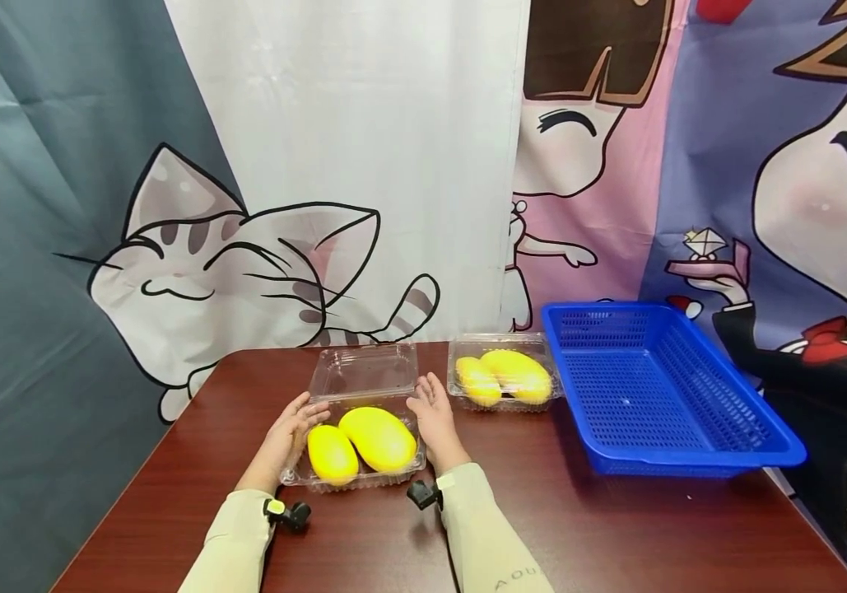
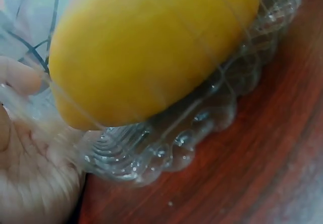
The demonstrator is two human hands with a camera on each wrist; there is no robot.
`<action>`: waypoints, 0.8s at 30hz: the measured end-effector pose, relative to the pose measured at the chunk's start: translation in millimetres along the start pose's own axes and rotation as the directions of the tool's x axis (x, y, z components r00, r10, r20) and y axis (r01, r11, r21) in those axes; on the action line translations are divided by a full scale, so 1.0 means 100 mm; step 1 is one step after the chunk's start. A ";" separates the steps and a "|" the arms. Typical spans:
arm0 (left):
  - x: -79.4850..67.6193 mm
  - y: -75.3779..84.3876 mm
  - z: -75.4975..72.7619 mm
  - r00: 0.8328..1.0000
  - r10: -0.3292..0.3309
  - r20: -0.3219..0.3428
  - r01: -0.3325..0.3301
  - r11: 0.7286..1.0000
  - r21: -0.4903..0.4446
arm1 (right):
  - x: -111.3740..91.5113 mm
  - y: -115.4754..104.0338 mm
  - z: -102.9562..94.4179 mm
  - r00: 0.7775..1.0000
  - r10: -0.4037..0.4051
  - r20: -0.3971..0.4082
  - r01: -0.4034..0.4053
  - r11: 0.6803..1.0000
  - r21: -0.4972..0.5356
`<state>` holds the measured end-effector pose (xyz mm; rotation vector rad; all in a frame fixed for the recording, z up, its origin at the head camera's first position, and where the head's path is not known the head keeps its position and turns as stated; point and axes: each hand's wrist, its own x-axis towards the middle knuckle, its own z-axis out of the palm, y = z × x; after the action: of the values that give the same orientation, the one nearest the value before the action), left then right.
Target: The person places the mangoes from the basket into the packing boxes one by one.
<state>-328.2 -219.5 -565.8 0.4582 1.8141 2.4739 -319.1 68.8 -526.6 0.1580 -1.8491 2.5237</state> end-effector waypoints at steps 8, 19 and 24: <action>-0.12 0.44 0.25 0.980 -0.182 -0.078 0.185 0.982 0.033 | 0.02 -0.05 -0.03 0.993 -0.071 0.090 0.057 0.986 0.157; -0.26 1.09 0.15 0.941 -0.335 0.042 0.287 0.859 0.425 | -0.02 -0.55 -0.04 0.984 -0.135 0.117 0.163 0.943 -0.290; -0.31 1.42 0.31 0.902 -0.430 -0.033 0.359 0.707 0.609 | -0.14 -0.88 0.04 0.996 -0.031 0.080 0.070 0.830 -0.554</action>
<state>-270.1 -241.7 -430.4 0.1751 2.3317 1.5229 -298.6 92.8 -443.0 0.2782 -2.4726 1.8511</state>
